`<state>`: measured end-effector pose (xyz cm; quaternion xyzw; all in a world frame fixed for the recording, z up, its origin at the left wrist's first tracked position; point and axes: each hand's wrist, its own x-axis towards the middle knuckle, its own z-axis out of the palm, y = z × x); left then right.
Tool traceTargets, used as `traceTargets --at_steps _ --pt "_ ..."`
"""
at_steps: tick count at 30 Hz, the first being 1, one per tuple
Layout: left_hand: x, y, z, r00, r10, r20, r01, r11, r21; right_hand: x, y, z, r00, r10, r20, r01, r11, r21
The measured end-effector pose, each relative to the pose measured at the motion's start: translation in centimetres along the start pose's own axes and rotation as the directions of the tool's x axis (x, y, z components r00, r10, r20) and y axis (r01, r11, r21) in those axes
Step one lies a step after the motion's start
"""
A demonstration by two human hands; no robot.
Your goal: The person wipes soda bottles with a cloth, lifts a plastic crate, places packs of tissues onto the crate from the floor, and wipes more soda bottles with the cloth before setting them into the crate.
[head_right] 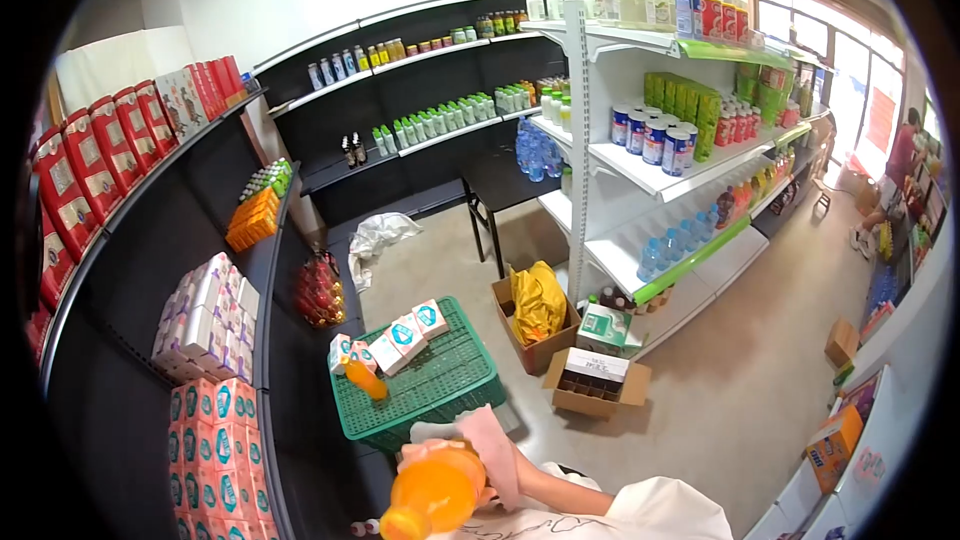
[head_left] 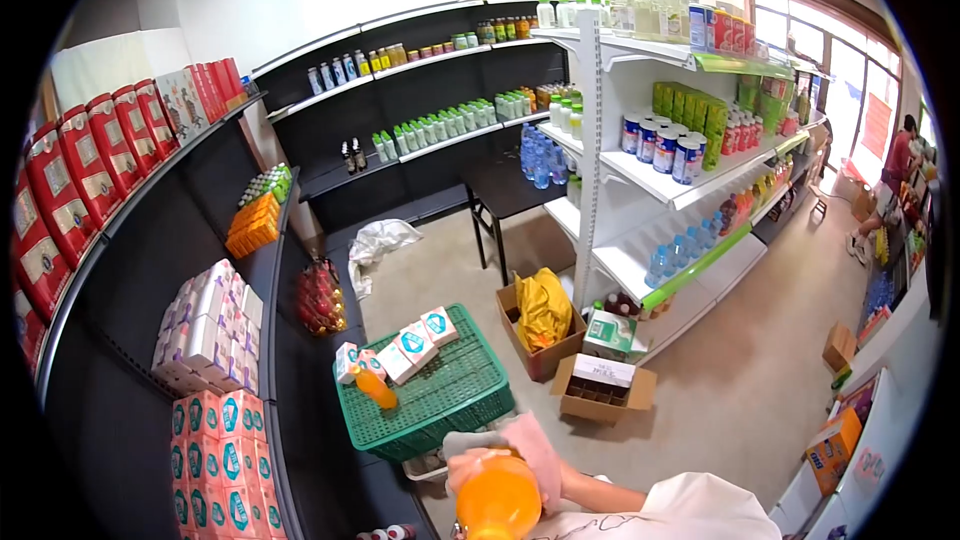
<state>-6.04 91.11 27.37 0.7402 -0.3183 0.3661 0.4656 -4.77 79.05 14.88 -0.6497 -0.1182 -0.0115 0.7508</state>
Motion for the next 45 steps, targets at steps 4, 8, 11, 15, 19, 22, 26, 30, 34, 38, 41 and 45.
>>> traceTargets --at_steps 4,8,11,15,19,22,26,30,34,38,41,45 --pt "0.3 0.0 0.2 1.0 0.002 -0.007 -0.002 1.0 0.024 0.1 4.9 -2.2 0.997 0.009 0.078 -0.019 0.993 0.115" --pt "-0.6 -0.4 -0.1 1.0 0.009 -0.011 -0.008 0.999 0.054 -0.2 3.0 -2.3 0.991 0.08 0.108 -0.094 0.987 0.133" --pt "-0.6 -0.9 -0.7 1.0 0.022 -0.02 -0.02 0.996 0.082 -0.3 1.2 -1.1 0.982 0.144 0.12 -0.163 0.973 0.162" --pt "-0.1 -1.1 -1.6 0.999 0.044 -0.028 -0.042 0.995 0.095 0.5 -0.8 1.3 0.977 0.174 0.127 -0.197 0.959 0.203" --pt "-0.6 -1.3 -2.0 0.998 0.063 -0.013 -0.061 0.995 0.082 1.1 -1.5 5.2 0.971 0.178 0.162 -0.213 0.948 0.235" --pt "-0.9 -1.7 -2.2 0.996 0.085 -0.009 -0.084 0.994 0.071 1.9 -1.6 6.6 0.973 0.171 0.153 -0.205 0.948 0.245" --pt "0.5 -0.9 -2.7 0.994 0.09 0.067 -0.091 0.996 0.009 2.0 -3.4 4.8 0.982 0.169 0.08 -0.184 0.949 0.256" --pt "-0.7 -2.9 -1.1 0.99 0.123 0.064 -0.119 0.991 -0.059 1.6 -4.6 3.7 0.986 0.168 -0.006 -0.16 0.947 0.279" --pt "-1.4 -3.1 0.2 0.99 0.084 0.111 -0.07 0.99 -0.124 0.6 -4.1 2.8 0.977 0.193 -0.092 -0.157 0.94 0.304" --pt "-1.5 -3.1 0.1 0.991 0.104 0.088 -0.085 0.976 -0.199 0.2 -4.0 2.2 0.957 0.248 -0.149 -0.184 0.92 0.345" --pt "-2.5 -4.6 0.2 0.996 0.079 0.029 -0.064 0.939 -0.338 -0.1 -2.7 2.0 0.935 0.308 -0.178 -0.219 0.893 0.393" --pt "-5.6 -6.5 0.7 0.967 -0.244 0.076 0.254 0.881 -0.399 0.5 -1.1 1.7 0.91 0.39 -0.141 -0.296 0.848 0.44"
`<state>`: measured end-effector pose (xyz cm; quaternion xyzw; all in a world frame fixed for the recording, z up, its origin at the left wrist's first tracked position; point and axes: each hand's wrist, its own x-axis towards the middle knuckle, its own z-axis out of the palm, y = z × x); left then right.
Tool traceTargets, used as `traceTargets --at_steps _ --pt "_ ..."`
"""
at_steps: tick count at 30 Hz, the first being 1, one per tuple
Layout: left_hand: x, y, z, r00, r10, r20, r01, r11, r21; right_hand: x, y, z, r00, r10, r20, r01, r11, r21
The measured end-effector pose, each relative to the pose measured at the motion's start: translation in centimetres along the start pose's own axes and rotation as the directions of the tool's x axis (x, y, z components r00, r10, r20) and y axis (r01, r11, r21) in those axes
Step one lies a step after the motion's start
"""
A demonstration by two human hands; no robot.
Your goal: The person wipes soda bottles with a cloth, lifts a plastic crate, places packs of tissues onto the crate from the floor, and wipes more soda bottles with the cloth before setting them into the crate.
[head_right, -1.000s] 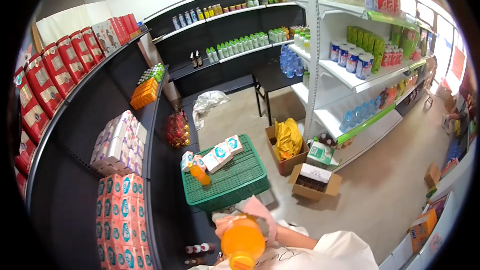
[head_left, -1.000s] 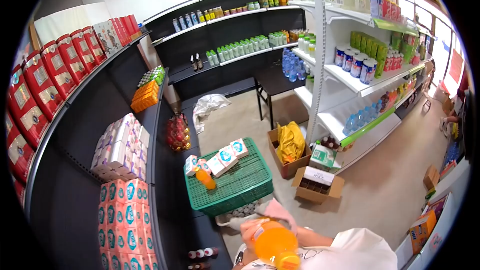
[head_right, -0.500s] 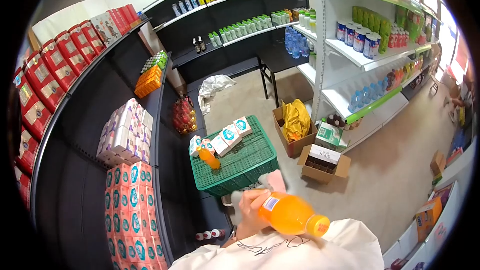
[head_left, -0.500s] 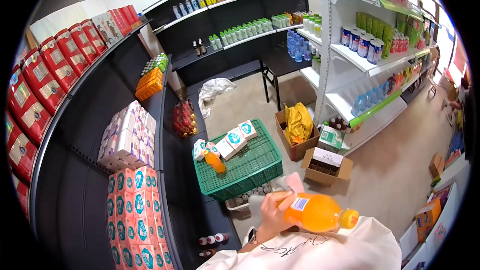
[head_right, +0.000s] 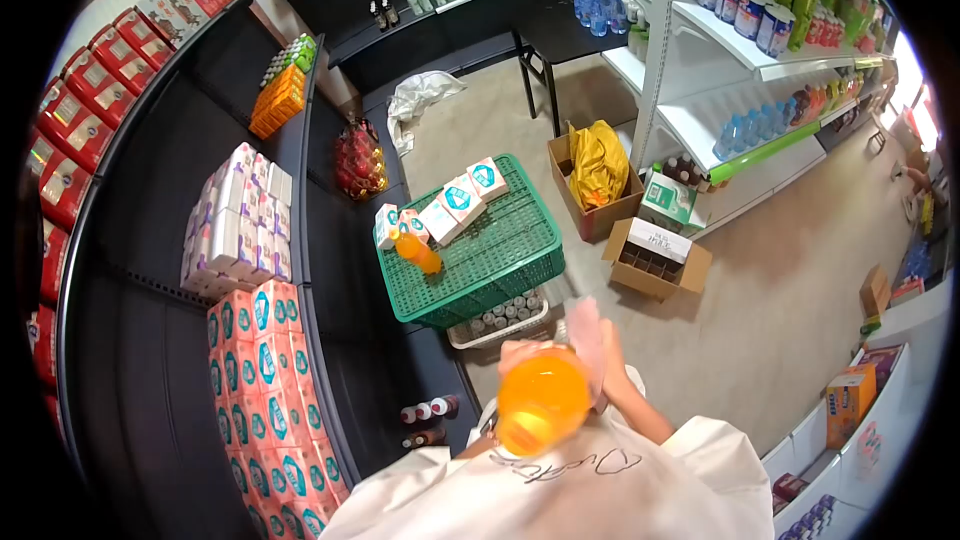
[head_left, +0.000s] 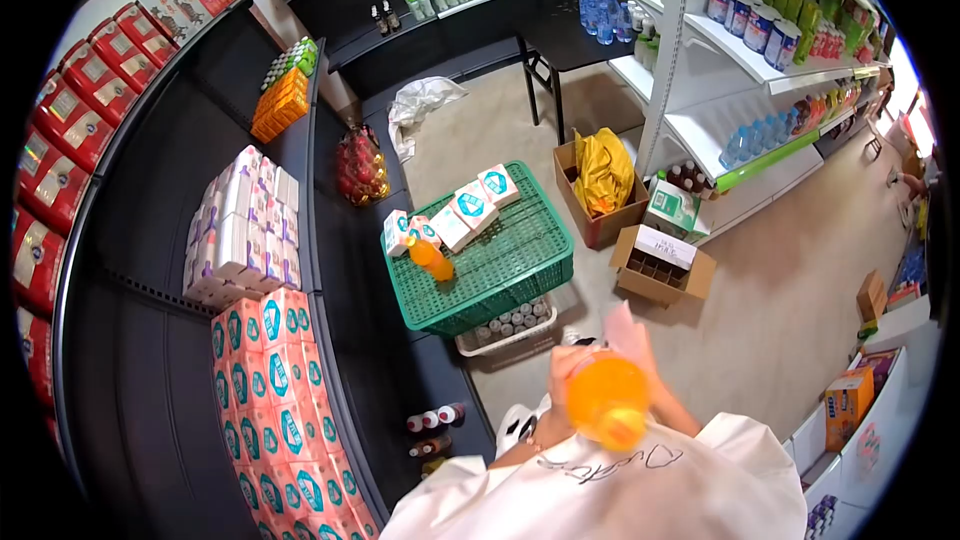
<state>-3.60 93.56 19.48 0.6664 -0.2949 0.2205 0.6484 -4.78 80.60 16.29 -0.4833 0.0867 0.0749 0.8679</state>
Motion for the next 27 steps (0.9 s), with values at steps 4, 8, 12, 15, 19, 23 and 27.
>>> traceTargets --at_steps 4,8,12,15,19,23,27 --pt "0.7 -0.1 -5.6 0.966 -0.123 0.228 0.025 0.921 0.39 3.1 1.4 1.0 0.993 0.097 0.074 -0.099 0.995 0.016" --pt "-1.0 -3.1 -9.7 0.915 -0.39 -0.108 0.401 0.909 0.117 8.4 3.5 2.9 0.96 0.186 0.209 -0.192 0.981 0.011" --pt "-1.8 -6.9 -13.4 0.817 -0.492 -0.302 0.539 0.837 0.094 13.8 5.3 4.4 0.915 0.243 0.323 -0.249 0.968 -0.023" --pt "-0.7 -8.9 -16.3 0.785 -0.513 -0.348 0.594 0.783 0.185 17.9 4.3 5.6 0.883 0.311 0.351 -0.277 0.95 -0.146" --pt "-0.1 -14.6 -19.8 0.693 -0.531 -0.488 0.688 0.688 0.228 22.2 4.5 7.0 0.903 0.372 0.217 -0.333 0.922 -0.197" --pt "4.5 -20.6 -23.2 0.283 -0.776 -0.564 0.897 0.422 -0.131 25.7 7.0 6.2 0.929 0.367 0.035 -0.367 0.93 -0.003" --pt "3.6 -32.1 -27.5 0.501 -0.636 -0.586 0.771 0.636 -0.032 28.9 9.4 4.5 0.919 0.34 -0.199 -0.318 0.938 0.137"
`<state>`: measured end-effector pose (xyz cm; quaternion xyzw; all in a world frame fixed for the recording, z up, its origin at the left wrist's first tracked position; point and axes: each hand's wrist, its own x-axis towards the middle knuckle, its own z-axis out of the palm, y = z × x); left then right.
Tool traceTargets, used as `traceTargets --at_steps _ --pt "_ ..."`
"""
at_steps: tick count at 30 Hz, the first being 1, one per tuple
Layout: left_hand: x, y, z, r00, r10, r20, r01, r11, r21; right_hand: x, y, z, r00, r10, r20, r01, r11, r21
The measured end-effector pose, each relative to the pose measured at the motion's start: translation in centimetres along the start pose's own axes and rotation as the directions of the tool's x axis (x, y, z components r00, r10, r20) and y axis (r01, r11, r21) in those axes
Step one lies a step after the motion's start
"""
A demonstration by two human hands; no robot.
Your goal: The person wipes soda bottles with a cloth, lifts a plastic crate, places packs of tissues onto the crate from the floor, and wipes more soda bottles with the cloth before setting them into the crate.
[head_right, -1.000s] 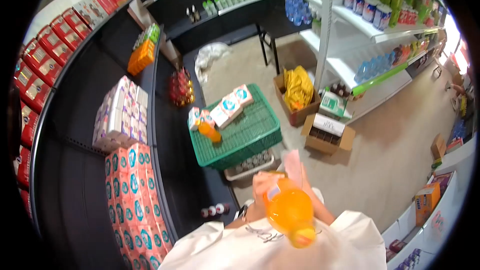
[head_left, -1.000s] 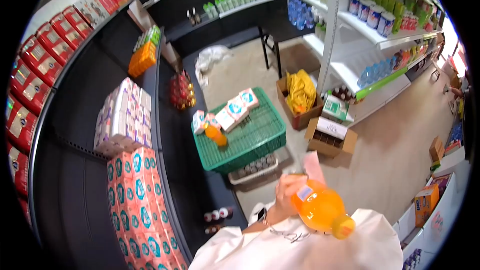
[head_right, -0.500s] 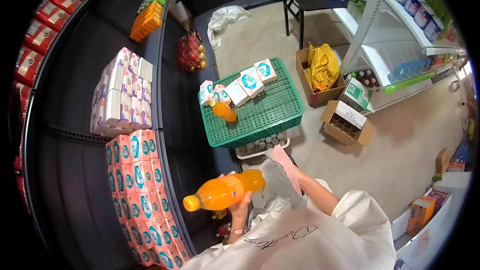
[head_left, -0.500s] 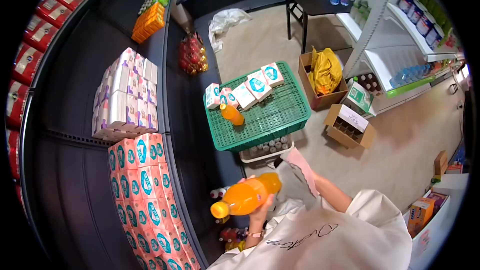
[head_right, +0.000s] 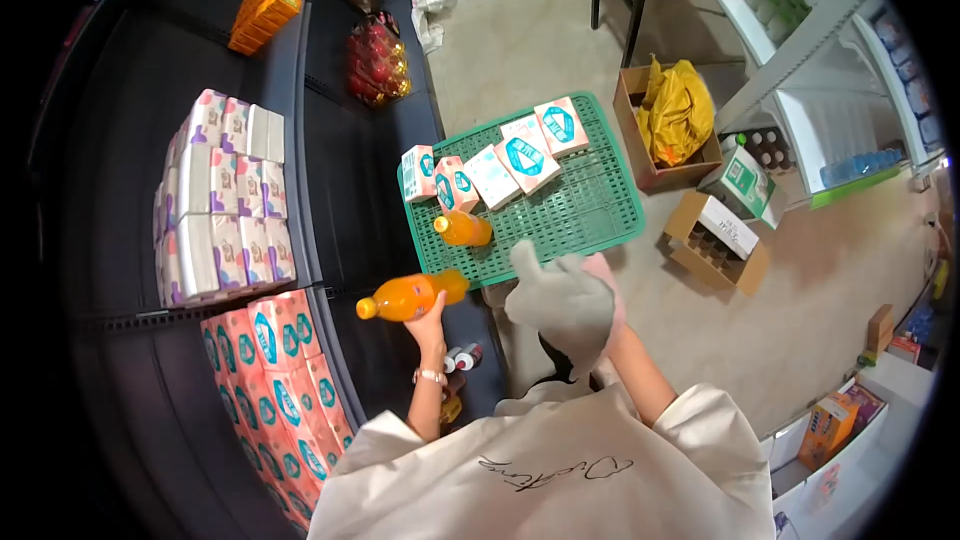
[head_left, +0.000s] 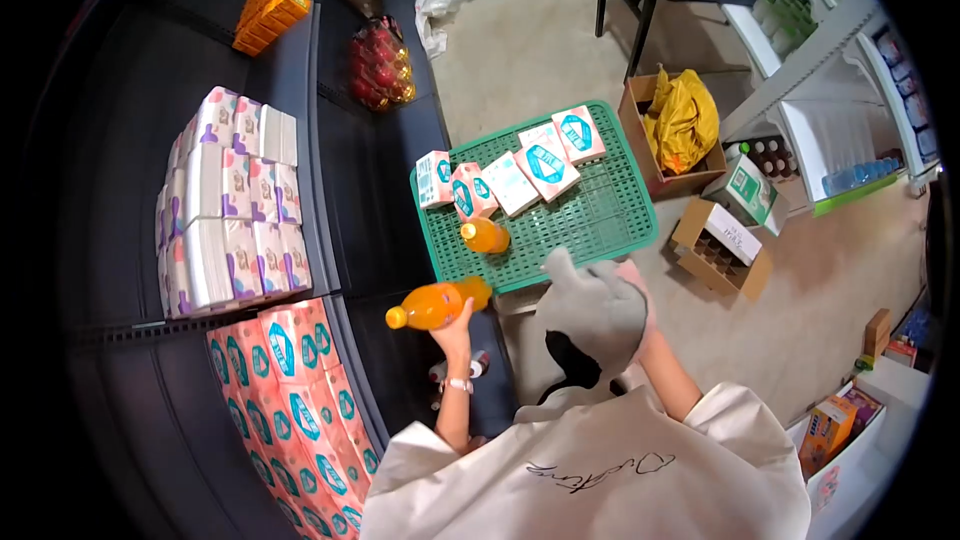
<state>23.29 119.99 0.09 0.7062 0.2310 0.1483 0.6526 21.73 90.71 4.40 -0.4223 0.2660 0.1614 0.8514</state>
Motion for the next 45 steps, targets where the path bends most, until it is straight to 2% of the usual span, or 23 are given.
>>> traceTargets --at_steps 3,4,6,11,15,19,22,23,24,26,27,28,29,30,31,32,33,34,36,38,41,43,45 --pt "5.4 -5.2 0.7 1.0 -0.007 0.001 0.007 0.996 0.088 1.6 1.1 -0.9 0.986 -0.031 -0.165 0.044 0.996 0.076" --pt "7.4 -6.6 1.1 0.998 -0.025 0.065 0.021 0.998 0.06 1.9 1.2 -1.4 0.976 -0.038 -0.212 0.058 0.994 0.09" --pt "10.6 -9.0 2.1 0.99 -0.122 0.07 0.118 0.991 0.066 2.5 1.6 -1.8 0.956 -0.048 -0.291 0.082 0.991 0.103" --pt "12.0 -11.4 3.6 0.989 -0.101 0.108 0.098 0.995 0.036 3.4 1.4 -1.9 0.927 -0.078 -0.368 0.123 0.987 0.1" --pt "12.3 -12.2 4.1 0.975 -0.031 0.219 0.031 1.0 0.005 4.8 1.5 -0.5 0.939 -0.091 -0.333 0.119 0.991 0.065" --pt "12.7 -12.8 3.3 0.944 -0.17 0.283 0.159 0.985 0.06 5.9 1.8 1.7 0.962 -0.087 -0.258 0.098 0.995 0.03" --pt "13.7 -16.9 2.3 0.945 0.014 0.327 -0.033 0.998 0.054 5.6 2.2 3.8 0.981 -0.086 -0.174 0.083 0.996 -0.021" --pt "13.1 -14.0 1.7 0.943 0.042 0.33 -0.124 0.965 0.23 5.3 2.2 4.7 0.987 -0.084 -0.138 0.078 0.996 -0.049" --pt "12.2 -10.1 1.2 0.972 0.046 0.229 -0.158 0.851 0.501 4.8 1.9 5.7 0.993 -0.081 -0.082 0.073 0.993 -0.095" --pt "12.2 -7.1 -2.0 0.988 -0.117 0.098 0.054 0.866 0.497 4.4 0.6 7.7 0.996 -0.064 0.057 0.076 0.969 -0.236" --pt "12.0 -3.3 -3.6 0.955 -0.296 0.019 0.28 0.922 0.268 4.9 0.8 7.4 0.956 0.026 0.291 0.106 0.898 -0.428" --pt "11.6 1.5 -4.9 0.885 -0.466 -0.008 0.466 0.885 0.005 5.5 1.1 7.3 0.858 0.159 0.489 0.187 0.79 -0.585" --pt "10.5 5.4 -6.3 0.884 -0.457 0.095 0.463 0.832 -0.305 4.7 1.1 9.4 0.781 0.225 0.582 0.209 0.785 -0.583" --pt "9.2 9.5 -7.1 0.893 -0.402 0.202 0.439 0.682 -0.585 3.0 0.5 12.5 0.712 0.363 0.601 0.14 0.765 -0.628" --pt "7.6 13.9 -7.8 0.872 -0.344 0.349 0.468 0.37 -0.803 1.7 0.0 14.8 0.637 0.474 0.608 0.101 0.73 -0.676" --pt "5.9 17.4 -8.4 0.862 -0.217 0.459 0.486 0.09 -0.869 -0.3 0.2 17.1 0.556 0.508 0.658 0.137 0.725 -0.675" --pt "4.4 18.9 -9.2 0.873 -0.144 0.466 0.463 -0.056 -0.885 -2.3 0.4 19.4 0.47 0.536 0.701 0.173 0.723 -0.669" --pt "2.8 20.5 -9.5 0.909 -0.032 0.416 0.409 -0.12 -0.904 -4.9 0.4 21.6 0.384 0.484 0.786 0.26 0.76 -0.595" --pt "-2.6 26.7 -9.9 0.962 -0.012 0.274 0.27 -0.14 -0.953 -9.2 1.2 23.8 0.149 0.354 0.923 0.375 0.844 -0.384" --pt "-8.3 30.5 -10.8 0.965 0.009 0.262 0.254 -0.275 -0.927 -13.4 1.0 24.5 -0.017 0.456 0.89 0.295 0.852 -0.431" --pt "-15.9 31.8 -12.9 0.998 -0.045 -0.048 -0.056 -0.199 -0.978 -19.4 2.1 23.8 -0.213 0.456 0.864 0.283 0.875 -0.392" --pt "-20.6 31.9 -14.7 0.958 -0.05 -0.282 -0.286 -0.157 -0.945 -23.0 3.2 23.2 -0.356 0.398 0.845 0.305 0.904 -0.298" --pt "-25.8 32.0 -15.5 0.891 -0.052 -0.452 -0.454 -0.171 -0.875 -26.8 3.7 21.6 -0.405 0.46 0.79 0.291 0.884 -0.365"
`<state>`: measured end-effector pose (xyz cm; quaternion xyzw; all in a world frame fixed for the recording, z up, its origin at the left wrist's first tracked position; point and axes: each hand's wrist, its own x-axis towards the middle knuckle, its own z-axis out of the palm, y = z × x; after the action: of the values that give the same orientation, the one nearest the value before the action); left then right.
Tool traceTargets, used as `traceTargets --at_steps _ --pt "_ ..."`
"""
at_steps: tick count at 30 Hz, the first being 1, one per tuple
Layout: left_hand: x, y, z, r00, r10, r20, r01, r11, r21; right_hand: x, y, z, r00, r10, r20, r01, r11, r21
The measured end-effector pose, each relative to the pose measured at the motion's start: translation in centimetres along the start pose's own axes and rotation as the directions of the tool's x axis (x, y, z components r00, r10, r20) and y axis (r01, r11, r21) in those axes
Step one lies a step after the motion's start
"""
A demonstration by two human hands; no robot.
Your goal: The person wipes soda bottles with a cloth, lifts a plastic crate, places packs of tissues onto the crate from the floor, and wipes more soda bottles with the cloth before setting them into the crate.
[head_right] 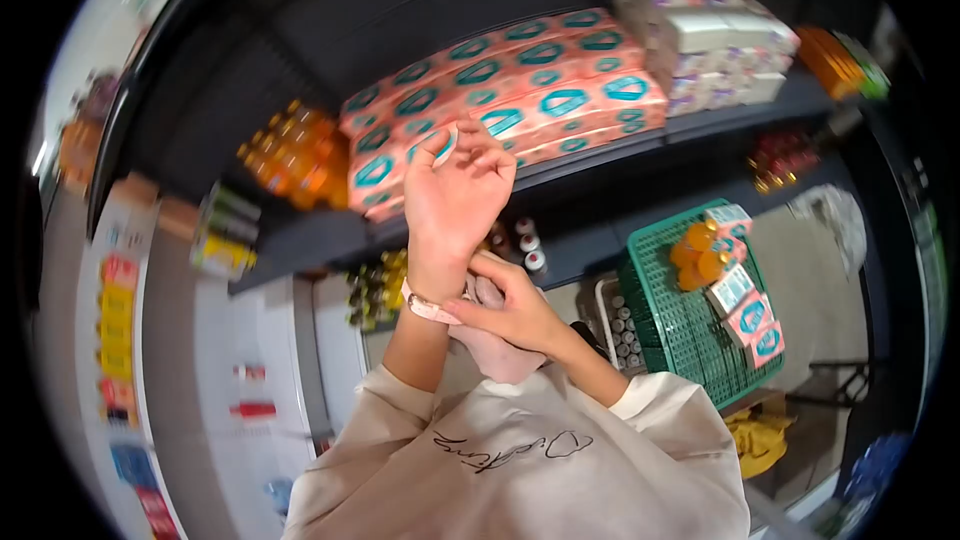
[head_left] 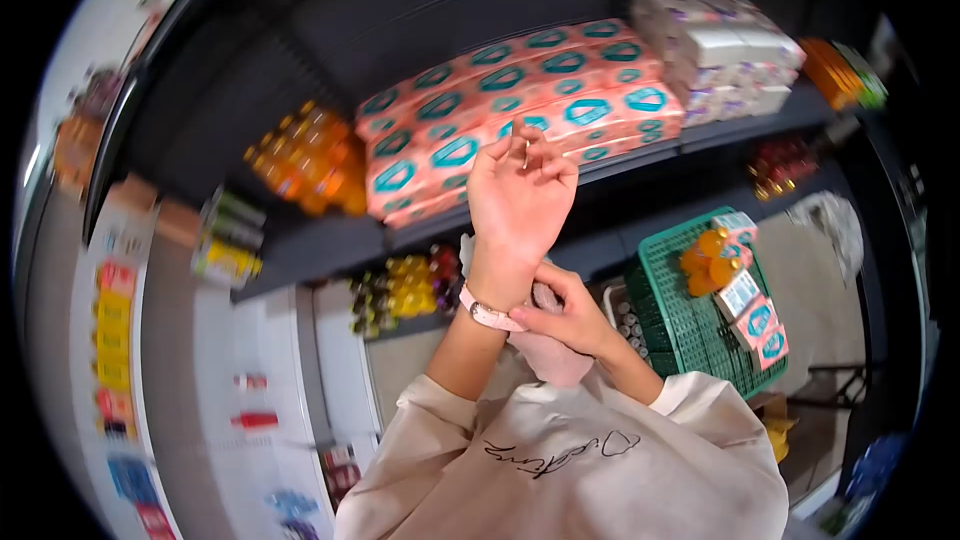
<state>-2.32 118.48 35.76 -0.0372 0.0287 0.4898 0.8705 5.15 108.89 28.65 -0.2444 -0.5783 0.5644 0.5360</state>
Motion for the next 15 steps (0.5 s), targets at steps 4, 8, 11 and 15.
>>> traceTargets --at_steps 4,8,11,15 --pt "-7.3 3.8 1.3 0.972 0.224 0.062 -0.224 0.974 -0.011 0.4 -0.5 6.5 0.992 0.087 0.096 -0.097 0.99 0.102" --pt "-12.0 5.8 1.8 0.934 0.354 0.055 -0.35 0.934 -0.066 0.3 -0.6 10.2 0.984 0.064 0.167 -0.077 0.995 0.07" --pt "-13.8 7.1 1.3 0.901 0.424 0.088 -0.417 0.905 -0.088 0.0 -0.2 12.2 0.976 0.132 0.173 -0.151 0.983 0.102" --pt "-14.9 8.2 0.6 0.882 0.464 0.088 -0.451 0.882 -0.134 -0.1 -0.1 13.9 0.978 0.159 0.135 -0.171 0.981 0.087"
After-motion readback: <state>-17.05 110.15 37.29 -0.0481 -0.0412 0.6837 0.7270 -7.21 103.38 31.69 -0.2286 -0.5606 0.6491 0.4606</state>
